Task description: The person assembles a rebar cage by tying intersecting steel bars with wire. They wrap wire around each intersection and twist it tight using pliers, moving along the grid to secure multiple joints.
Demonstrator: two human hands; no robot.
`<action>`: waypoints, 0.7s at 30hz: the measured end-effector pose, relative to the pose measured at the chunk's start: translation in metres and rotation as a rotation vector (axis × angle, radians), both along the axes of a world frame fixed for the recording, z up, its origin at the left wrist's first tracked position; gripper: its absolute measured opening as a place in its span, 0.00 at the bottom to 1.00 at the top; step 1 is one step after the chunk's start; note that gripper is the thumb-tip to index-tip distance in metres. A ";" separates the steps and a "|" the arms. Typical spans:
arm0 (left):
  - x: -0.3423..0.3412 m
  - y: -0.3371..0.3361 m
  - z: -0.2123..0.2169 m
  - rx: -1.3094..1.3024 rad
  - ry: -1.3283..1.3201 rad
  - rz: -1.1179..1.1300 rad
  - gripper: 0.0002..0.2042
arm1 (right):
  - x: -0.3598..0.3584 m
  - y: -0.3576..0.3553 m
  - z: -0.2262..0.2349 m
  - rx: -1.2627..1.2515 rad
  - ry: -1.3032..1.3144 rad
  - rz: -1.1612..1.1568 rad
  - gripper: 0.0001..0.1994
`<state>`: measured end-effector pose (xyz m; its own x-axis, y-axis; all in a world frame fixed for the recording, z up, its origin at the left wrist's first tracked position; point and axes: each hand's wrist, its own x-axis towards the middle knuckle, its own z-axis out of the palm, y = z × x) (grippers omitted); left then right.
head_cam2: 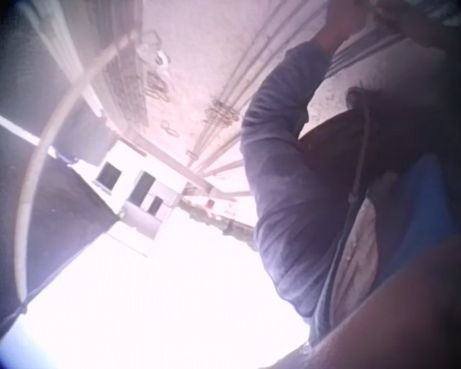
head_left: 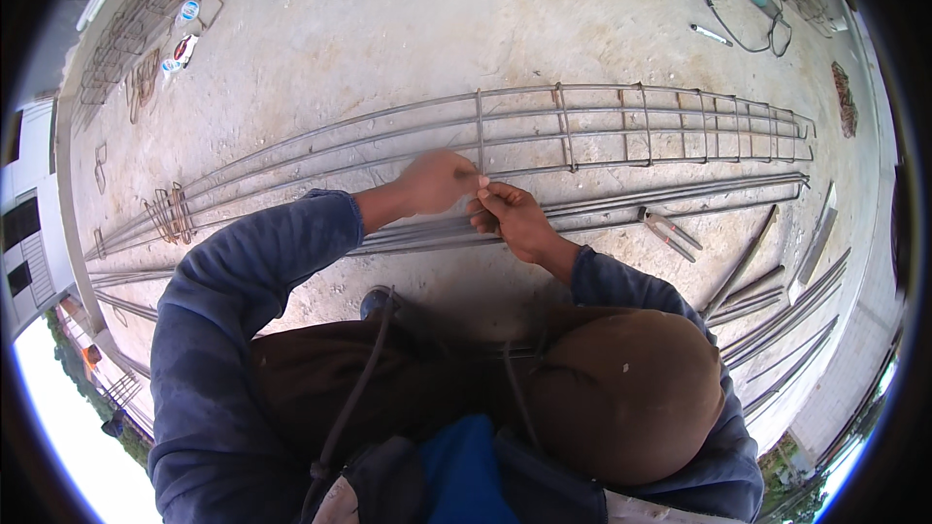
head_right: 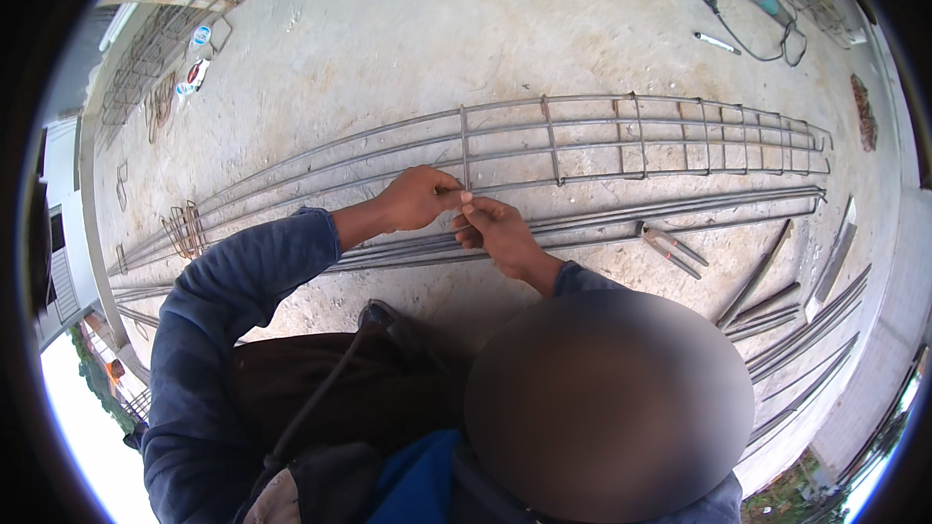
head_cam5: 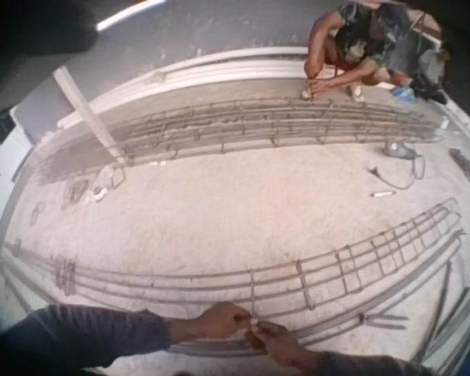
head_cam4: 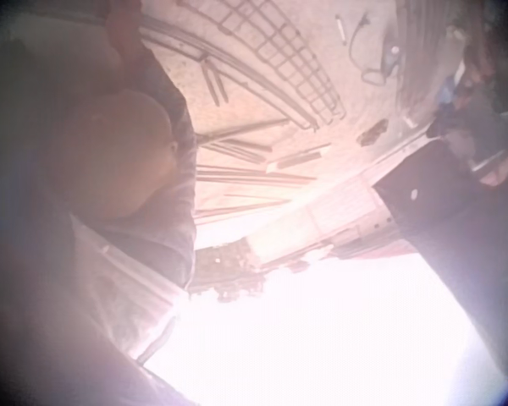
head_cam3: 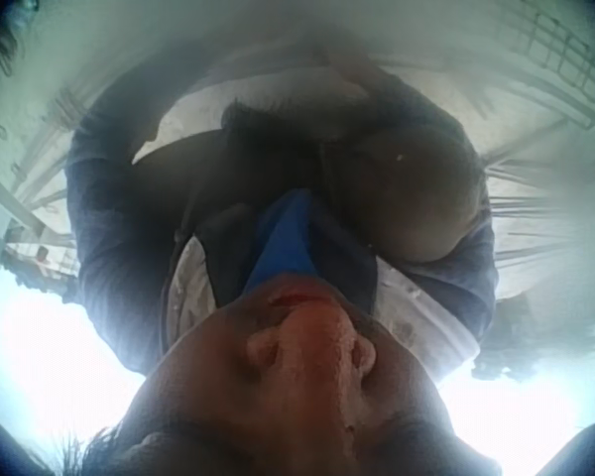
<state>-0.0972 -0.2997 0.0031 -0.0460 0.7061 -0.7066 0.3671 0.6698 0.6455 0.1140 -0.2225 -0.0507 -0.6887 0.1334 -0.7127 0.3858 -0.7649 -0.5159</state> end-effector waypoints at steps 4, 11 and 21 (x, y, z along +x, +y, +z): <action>0.007 -0.006 -0.009 0.082 0.054 0.064 0.18 | -0.002 0.005 0.005 0.078 -0.072 0.065 0.16; 0.012 -0.011 -0.002 0.192 0.144 0.066 0.17 | -0.006 0.011 0.044 0.408 -0.154 0.333 0.15; 0.014 -0.015 -0.001 0.282 0.226 0.022 0.16 | -0.008 0.033 0.054 0.824 -0.074 0.582 0.15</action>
